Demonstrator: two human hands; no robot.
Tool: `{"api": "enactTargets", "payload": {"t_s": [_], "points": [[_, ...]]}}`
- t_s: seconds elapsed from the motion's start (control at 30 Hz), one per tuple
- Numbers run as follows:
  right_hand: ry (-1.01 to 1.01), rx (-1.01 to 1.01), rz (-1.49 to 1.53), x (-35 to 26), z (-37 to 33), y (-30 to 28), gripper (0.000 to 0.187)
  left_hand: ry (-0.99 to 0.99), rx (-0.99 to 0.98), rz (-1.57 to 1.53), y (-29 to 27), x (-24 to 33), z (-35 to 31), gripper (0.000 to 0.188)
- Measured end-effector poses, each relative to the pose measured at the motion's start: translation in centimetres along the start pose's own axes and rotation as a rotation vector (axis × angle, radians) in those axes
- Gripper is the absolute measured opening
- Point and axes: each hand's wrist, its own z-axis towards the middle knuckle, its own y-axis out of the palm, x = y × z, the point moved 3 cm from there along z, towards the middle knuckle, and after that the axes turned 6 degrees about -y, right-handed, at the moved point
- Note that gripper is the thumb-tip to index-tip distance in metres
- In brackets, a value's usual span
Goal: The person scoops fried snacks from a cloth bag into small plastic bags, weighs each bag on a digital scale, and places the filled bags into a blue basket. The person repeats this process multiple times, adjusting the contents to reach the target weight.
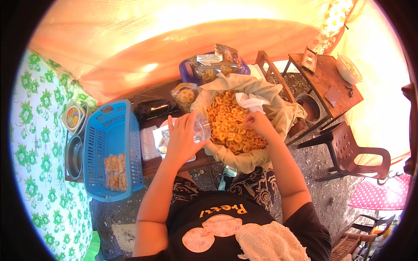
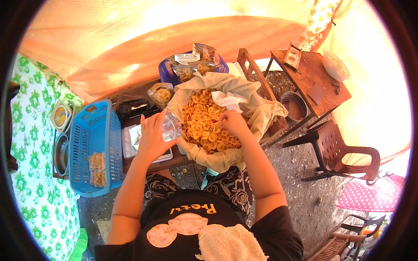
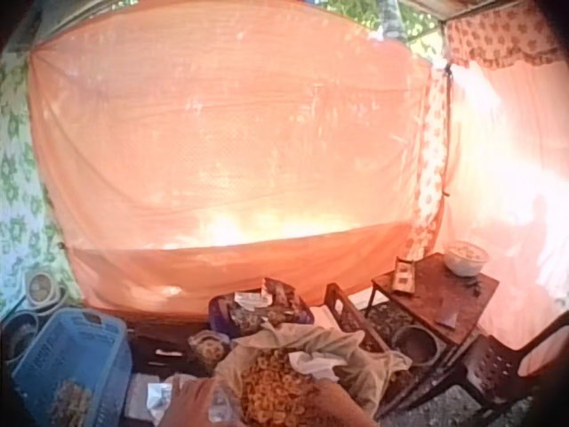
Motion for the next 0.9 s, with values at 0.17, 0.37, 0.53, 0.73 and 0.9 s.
{"api": "enactTargets", "payload": {"t_s": [0.17,0.37,0.53,0.73,0.9], "points": [[0.082,-0.051,0.493,0.2,-0.3,-2.8,0.020,-0.007,-0.048,-0.026,-0.1,0.8,0.9,0.097],[0.212,-0.140,1.127,-1.3,-1.7,-2.1,0.018,0.001,-0.052,-0.033,0.1,1.5,1.0,0.094],[0.150,-0.055,1.388,-1.2,-1.6,-1.7,0.011,0.014,-0.034,-0.012,-0.1,1.4,0.9,0.095],[0.193,0.003,1.348,-0.4,-1.4,-0.9,0.008,0.005,-0.037,0.006,0.0,1.2,0.9,0.095],[0.222,0.020,1.255,-0.1,-1.3,-0.7,0.012,0.014,-0.031,0.018,0.1,1.3,0.9,0.094]]}}
